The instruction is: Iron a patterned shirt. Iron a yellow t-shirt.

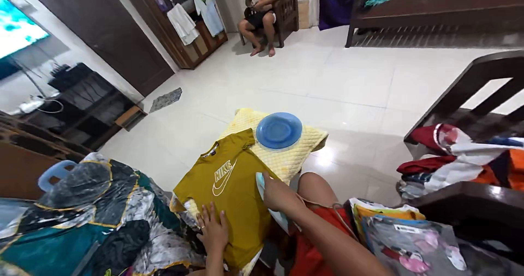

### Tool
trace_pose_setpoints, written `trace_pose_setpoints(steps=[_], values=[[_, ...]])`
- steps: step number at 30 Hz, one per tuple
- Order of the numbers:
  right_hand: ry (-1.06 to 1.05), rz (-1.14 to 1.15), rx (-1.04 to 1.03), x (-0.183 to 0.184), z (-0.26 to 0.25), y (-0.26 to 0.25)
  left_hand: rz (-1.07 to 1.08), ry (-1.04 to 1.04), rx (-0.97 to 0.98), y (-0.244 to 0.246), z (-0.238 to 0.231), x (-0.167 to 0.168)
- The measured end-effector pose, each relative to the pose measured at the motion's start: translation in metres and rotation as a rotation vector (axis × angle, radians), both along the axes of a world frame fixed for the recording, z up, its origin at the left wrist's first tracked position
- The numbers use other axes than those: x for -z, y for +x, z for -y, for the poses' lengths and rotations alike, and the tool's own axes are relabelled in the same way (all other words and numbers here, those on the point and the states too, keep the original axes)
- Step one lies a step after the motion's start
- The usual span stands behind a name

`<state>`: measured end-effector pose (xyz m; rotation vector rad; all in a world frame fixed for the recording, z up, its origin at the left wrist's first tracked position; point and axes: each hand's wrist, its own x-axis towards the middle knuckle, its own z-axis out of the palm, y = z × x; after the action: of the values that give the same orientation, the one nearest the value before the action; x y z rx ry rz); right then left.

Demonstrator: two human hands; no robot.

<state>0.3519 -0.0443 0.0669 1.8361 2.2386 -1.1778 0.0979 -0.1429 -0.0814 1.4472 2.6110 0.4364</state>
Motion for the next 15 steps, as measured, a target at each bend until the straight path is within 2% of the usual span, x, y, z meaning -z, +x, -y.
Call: trace_pose_setpoints(steps=[7, 11, 15], values=[[0.052, -0.049, 0.014, 0.003, -0.059, -0.044, 0.026, -0.014, -0.058, 0.012, 0.001, 0.003], [0.073, -0.064, 0.013, 0.007, -0.057, -0.038, 0.009, 0.037, -0.009, 0.008, 0.002, 0.010], [0.044, -0.020, -0.007, 0.011, -0.033, -0.020, -0.004, 0.096, 0.020, 0.005, 0.006, 0.017]])
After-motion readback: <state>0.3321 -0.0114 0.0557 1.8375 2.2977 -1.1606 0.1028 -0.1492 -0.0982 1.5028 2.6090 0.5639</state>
